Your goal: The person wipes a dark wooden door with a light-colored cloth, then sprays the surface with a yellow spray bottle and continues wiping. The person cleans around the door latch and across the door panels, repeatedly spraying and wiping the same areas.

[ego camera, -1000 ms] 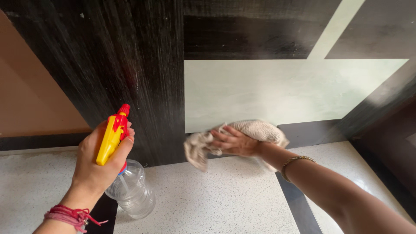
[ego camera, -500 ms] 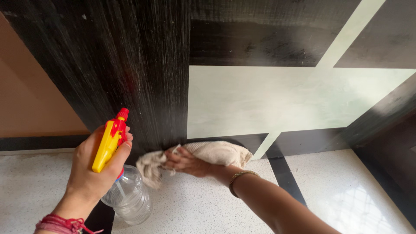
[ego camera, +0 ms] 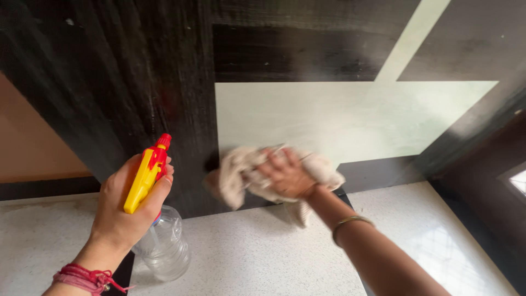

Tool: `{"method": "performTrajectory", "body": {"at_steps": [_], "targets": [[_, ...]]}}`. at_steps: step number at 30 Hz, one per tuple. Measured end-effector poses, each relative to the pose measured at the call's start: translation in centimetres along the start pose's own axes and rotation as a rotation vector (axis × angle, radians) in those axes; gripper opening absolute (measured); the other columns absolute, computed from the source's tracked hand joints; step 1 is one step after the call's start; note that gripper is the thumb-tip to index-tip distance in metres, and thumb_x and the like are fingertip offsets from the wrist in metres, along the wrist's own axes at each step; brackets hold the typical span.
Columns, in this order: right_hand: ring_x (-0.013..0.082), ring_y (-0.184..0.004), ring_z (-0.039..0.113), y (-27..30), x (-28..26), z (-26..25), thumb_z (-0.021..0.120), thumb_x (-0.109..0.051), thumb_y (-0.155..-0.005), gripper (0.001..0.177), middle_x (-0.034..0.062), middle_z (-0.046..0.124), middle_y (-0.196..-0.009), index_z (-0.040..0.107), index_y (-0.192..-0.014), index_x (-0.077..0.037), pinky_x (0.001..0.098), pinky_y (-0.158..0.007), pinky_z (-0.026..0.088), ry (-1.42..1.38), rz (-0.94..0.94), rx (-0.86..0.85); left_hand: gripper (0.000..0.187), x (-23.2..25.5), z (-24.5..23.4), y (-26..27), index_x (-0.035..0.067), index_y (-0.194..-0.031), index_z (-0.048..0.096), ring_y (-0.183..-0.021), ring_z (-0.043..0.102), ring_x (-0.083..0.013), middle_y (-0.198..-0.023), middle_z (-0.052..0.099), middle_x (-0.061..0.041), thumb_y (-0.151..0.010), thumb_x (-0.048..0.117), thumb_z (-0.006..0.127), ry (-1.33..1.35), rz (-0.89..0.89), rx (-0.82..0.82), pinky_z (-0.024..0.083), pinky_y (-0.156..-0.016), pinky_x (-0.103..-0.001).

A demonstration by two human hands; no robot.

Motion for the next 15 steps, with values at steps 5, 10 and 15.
{"method": "performTrajectory", "body": {"at_steps": [5,10,15], "targets": [[0.0448,-0.145,0.011,6.6,5.3,0.1,0.048,-0.068,-0.092,0.075,0.0177,0.014,-0.164,0.018,-0.153,-0.037,0.0634,-0.117,0.009,-0.067,0.568,-0.296,0.032,0.5,2.0,-0.2,0.004,-0.116,0.067,-0.091,0.074,-0.0148,-0.1,0.076,-0.005,-0.085,0.013,0.068,0.016,0.011,-0.047,0.059,-0.08,-0.029],[0.029,-0.149,0.035,9.3,3.1,1.3,0.032,-0.057,-0.102,0.065,0.0041,0.021,-0.163,0.014,-0.164,-0.047,0.0451,-0.127,0.036,-0.236,1.176,0.188,0.03,1.4,3.2,-0.5,0.004,-0.113,0.068,-0.09,0.075,-0.0146,-0.098,0.077,-0.005,-0.084,0.013,0.069,0.023,0.082,-0.081,0.059,-0.081,-0.029],[0.0455,-0.141,0.033,3.0,-2.4,1.4,0.035,-0.031,-0.105,0.079,0.0316,-0.002,-0.163,-0.013,-0.164,-0.009,0.0545,-0.119,0.034,-0.601,1.627,0.72,0.033,2.3,3.7,-0.1,0.005,-0.116,0.066,-0.088,0.076,-0.0147,-0.097,0.076,-0.004,-0.084,0.013,0.069,0.087,0.081,-0.112,0.06,-0.079,-0.029]]}}
Point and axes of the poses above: each hand's wrist, its own y-axis away from the middle knuckle, its own z-axis out of the palm, x = y × z, the point moved 1 cm from there along -y, towards the middle knuckle
